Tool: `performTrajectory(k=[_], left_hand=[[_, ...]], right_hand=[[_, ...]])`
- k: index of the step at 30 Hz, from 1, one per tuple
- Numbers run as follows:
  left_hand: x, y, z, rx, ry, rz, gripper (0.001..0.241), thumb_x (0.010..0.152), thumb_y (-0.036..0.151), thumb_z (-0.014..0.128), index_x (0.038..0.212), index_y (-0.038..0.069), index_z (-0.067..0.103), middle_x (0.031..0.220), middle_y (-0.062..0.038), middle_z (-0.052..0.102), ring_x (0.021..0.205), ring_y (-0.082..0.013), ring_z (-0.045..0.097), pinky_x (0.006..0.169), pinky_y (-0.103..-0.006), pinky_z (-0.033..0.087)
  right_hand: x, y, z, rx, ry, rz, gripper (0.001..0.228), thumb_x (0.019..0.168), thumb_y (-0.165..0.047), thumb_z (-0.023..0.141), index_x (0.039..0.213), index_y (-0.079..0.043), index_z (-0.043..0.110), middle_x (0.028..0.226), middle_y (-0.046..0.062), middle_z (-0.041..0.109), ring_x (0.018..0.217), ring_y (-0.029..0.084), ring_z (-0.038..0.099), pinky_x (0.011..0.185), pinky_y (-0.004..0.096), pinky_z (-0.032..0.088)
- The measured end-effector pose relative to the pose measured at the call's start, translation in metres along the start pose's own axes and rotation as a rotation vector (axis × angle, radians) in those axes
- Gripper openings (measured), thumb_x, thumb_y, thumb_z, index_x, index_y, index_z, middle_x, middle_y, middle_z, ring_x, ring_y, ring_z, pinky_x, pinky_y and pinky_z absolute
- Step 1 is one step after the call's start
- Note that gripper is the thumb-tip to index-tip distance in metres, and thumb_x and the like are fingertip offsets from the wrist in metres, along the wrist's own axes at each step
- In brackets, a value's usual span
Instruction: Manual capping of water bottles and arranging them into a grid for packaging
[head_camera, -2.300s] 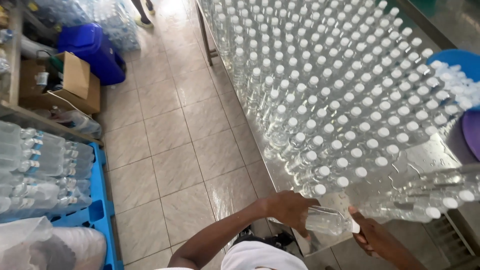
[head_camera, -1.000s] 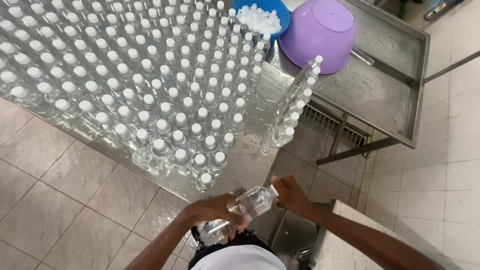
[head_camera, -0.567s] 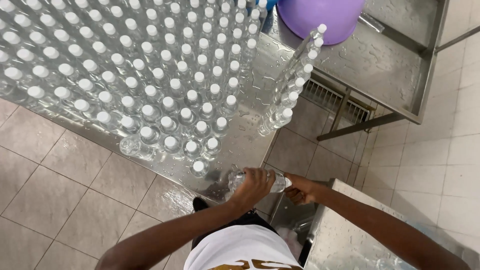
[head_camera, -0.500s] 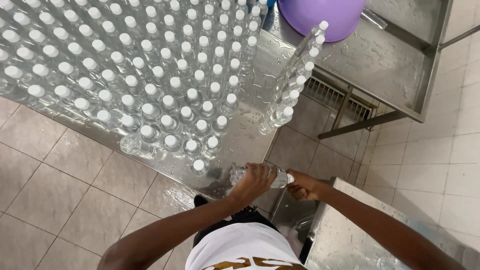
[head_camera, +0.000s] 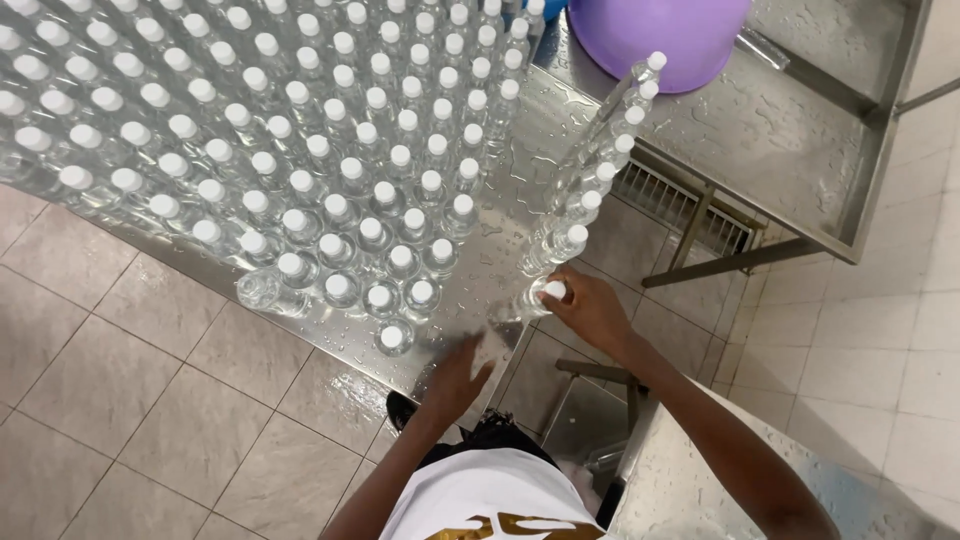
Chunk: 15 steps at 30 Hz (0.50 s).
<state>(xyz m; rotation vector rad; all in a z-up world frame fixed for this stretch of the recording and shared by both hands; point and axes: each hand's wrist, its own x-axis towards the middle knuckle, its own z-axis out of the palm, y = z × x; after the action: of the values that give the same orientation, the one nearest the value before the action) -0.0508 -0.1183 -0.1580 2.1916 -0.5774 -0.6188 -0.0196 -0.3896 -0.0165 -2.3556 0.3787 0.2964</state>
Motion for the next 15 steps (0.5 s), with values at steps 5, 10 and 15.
performTrajectory(k=[5, 10, 15], left_hand=[[-0.068, -0.078, 0.015, -0.293, 0.197, -0.326, 0.039, 0.102, 0.023, 0.075, 0.139, 0.014, 0.069, 0.120, -0.017, 0.082, 0.114, -0.0433, 0.077, 0.101, -0.0600, 0.061], [-0.071, -0.047, -0.038, -0.687, 0.689, -0.440, 0.086, 0.081, 0.020, 0.100, 0.146, 0.008, 0.044, 0.149, -0.026, 0.042, 0.133, -0.0551, 0.056, 0.110, -0.0605, 0.055], [-0.022, -0.071, -0.022, -0.446, 0.800, -0.218, 0.111, 0.073, 0.036, 0.103, 0.155, -0.002, 0.039, 0.154, -0.028, 0.037, 0.148, -0.0522, 0.044, 0.123, -0.0630, 0.045]], right_hand=[[0.027, 0.020, 0.000, -0.014, 0.019, 0.033, 0.037, 0.102, -0.035, 0.079, 0.128, -0.009, 0.075, 0.088, 0.021, 0.073, 0.082, 0.033, 0.073, 0.069, 0.045, 0.059], [0.039, 0.028, 0.000, -0.043, 0.118, 0.036, 0.041, 0.101, -0.038, 0.082, 0.132, -0.012, 0.075, 0.093, 0.025, 0.074, 0.087, 0.039, 0.075, 0.073, 0.051, 0.058], [0.036, 0.035, -0.002, 0.018, 0.099, 0.004, 0.047, 0.104, -0.037, 0.080, 0.142, -0.010, 0.071, 0.097, 0.022, 0.073, 0.093, 0.035, 0.074, 0.080, 0.048, 0.060]])
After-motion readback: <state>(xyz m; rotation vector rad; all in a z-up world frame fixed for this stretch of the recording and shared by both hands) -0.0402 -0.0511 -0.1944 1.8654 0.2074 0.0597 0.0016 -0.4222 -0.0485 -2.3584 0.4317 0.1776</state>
